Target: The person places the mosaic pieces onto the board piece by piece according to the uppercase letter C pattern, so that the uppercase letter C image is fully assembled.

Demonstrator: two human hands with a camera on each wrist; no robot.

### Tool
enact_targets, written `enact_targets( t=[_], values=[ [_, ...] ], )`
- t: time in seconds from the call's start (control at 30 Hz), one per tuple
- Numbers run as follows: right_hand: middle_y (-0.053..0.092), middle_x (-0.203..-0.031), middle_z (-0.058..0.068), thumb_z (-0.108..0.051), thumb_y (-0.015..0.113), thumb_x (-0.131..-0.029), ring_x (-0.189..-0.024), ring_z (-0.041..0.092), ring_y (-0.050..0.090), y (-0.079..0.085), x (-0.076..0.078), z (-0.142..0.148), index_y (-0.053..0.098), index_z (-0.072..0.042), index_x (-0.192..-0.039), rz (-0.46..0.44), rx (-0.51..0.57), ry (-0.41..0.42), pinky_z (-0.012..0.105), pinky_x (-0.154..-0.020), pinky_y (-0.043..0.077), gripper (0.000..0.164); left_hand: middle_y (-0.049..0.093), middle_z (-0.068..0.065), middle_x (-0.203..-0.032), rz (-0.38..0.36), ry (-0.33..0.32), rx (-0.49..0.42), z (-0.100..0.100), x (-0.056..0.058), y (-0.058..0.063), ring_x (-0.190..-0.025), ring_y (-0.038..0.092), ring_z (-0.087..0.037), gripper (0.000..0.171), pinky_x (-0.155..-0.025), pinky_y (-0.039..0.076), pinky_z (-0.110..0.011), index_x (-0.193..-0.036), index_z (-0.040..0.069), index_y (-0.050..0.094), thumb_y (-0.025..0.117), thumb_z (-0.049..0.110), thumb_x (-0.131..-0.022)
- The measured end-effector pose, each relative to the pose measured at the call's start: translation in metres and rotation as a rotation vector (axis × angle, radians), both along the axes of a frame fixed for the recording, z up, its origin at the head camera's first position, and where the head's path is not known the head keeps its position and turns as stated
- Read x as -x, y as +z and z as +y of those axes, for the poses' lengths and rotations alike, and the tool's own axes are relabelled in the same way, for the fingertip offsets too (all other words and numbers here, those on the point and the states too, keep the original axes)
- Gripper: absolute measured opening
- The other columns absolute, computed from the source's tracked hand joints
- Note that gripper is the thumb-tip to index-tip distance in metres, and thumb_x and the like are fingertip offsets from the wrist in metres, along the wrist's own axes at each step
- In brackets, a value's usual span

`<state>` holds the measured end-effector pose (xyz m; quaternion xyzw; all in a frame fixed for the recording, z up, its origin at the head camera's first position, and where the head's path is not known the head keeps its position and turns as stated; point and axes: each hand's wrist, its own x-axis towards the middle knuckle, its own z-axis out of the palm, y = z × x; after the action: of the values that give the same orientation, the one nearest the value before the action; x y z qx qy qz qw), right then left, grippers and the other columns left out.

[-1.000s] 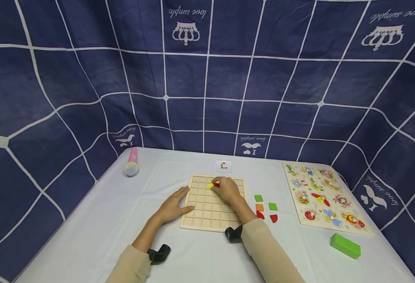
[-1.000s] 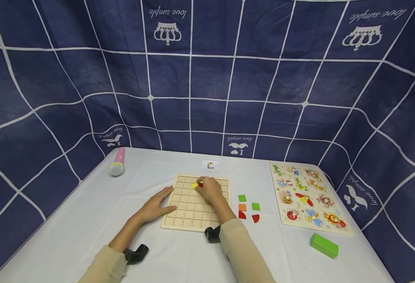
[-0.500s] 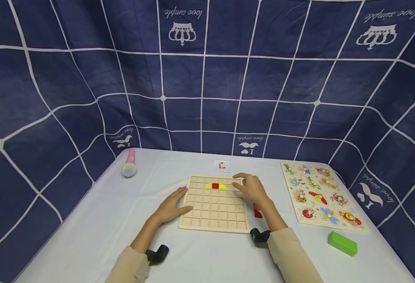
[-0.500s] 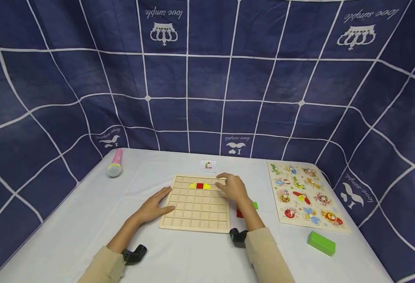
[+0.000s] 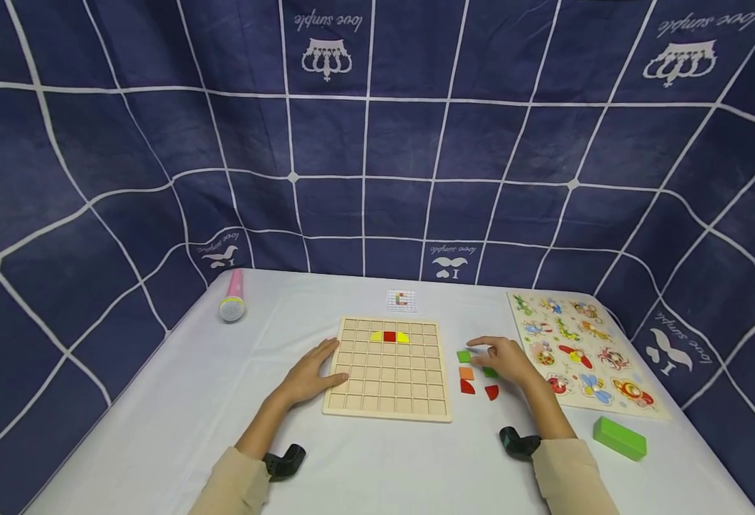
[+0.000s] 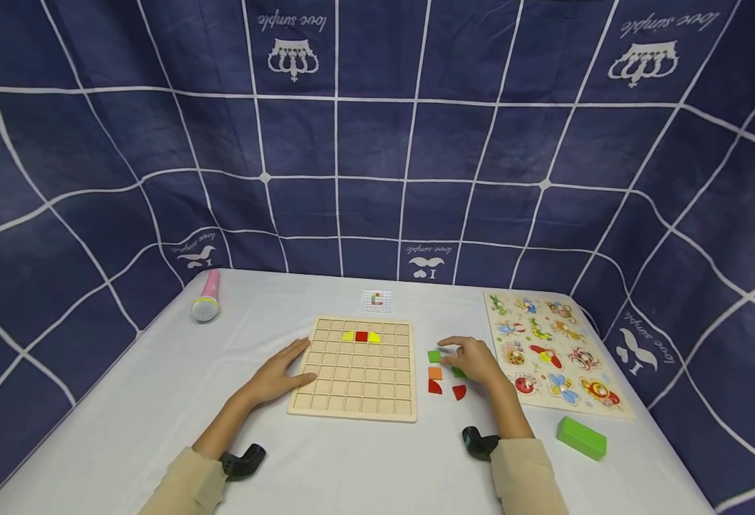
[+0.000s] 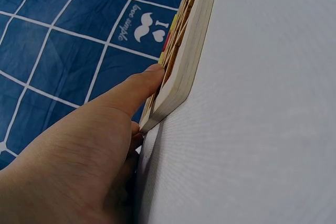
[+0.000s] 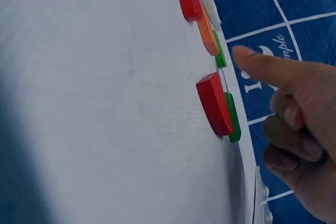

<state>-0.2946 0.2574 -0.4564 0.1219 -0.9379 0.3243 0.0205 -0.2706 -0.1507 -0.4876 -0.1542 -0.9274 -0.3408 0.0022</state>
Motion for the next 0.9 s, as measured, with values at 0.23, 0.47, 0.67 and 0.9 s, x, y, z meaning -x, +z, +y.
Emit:
enact_targets(
  t=[0.23,0.47,0.67,0.9],
  values=[
    [0.033,-0.048,-0.005,-0.021,0.075,-0.078,-0.043,0.008,0.027,-0.012,0.004,0.004,0.07,-0.011,-0.104,0.029,-0.004,0.031,0.021,-0.041,0.026,0.029,0.027,-0.011,-0.149,0.006,-0.004,0.005,-0.002,0.002,-0.002,-0.137,0.018,-0.031,0.083,-0.108,0.019,-0.051,-0.144,0.006,0.031,0.067,0.046,-0.081],
    [0.036,-0.048,-0.005,-0.022,0.073,-0.08,-0.042,0.009,0.031,-0.013,0.004,0.0,0.07,-0.011,-0.101,0.096,-0.014,-0.008,0.023,-0.04,0.028,0.024,0.027,-0.012,-0.149,0.007,-0.01,-0.003,-0.002,0.002,-0.003,-0.137,0.018,-0.032,0.083,-0.107,0.02,-0.053,-0.144,0.006,0.031,0.066,0.047,-0.081],
    [0.033,-0.048,-0.004,-0.026,0.073,-0.08,-0.041,0.01,0.027,0.001,0.004,-0.029,0.069,-0.011,-0.101,0.188,-0.012,-0.041,0.023,-0.038,0.024,0.026,0.027,-0.011,-0.149,0.007,-0.002,-0.006,-0.004,0.002,-0.004,-0.137,0.019,-0.031,0.083,-0.107,0.02,-0.052,-0.144,0.006,0.032,0.067,0.047,-0.08],
    [0.031,-0.049,-0.005,-0.032,0.074,-0.078,-0.044,0.009,0.024,0.008,0.008,-0.083,0.069,-0.013,-0.103,0.224,-0.023,-0.017,0.023,-0.04,0.021,0.031,0.027,-0.012,-0.149,0.008,-0.012,-0.016,-0.002,0.001,-0.002,-0.137,0.018,-0.031,0.082,-0.108,0.02,-0.051,-0.144,0.005,0.032,0.067,0.045,-0.081]
  ],
)
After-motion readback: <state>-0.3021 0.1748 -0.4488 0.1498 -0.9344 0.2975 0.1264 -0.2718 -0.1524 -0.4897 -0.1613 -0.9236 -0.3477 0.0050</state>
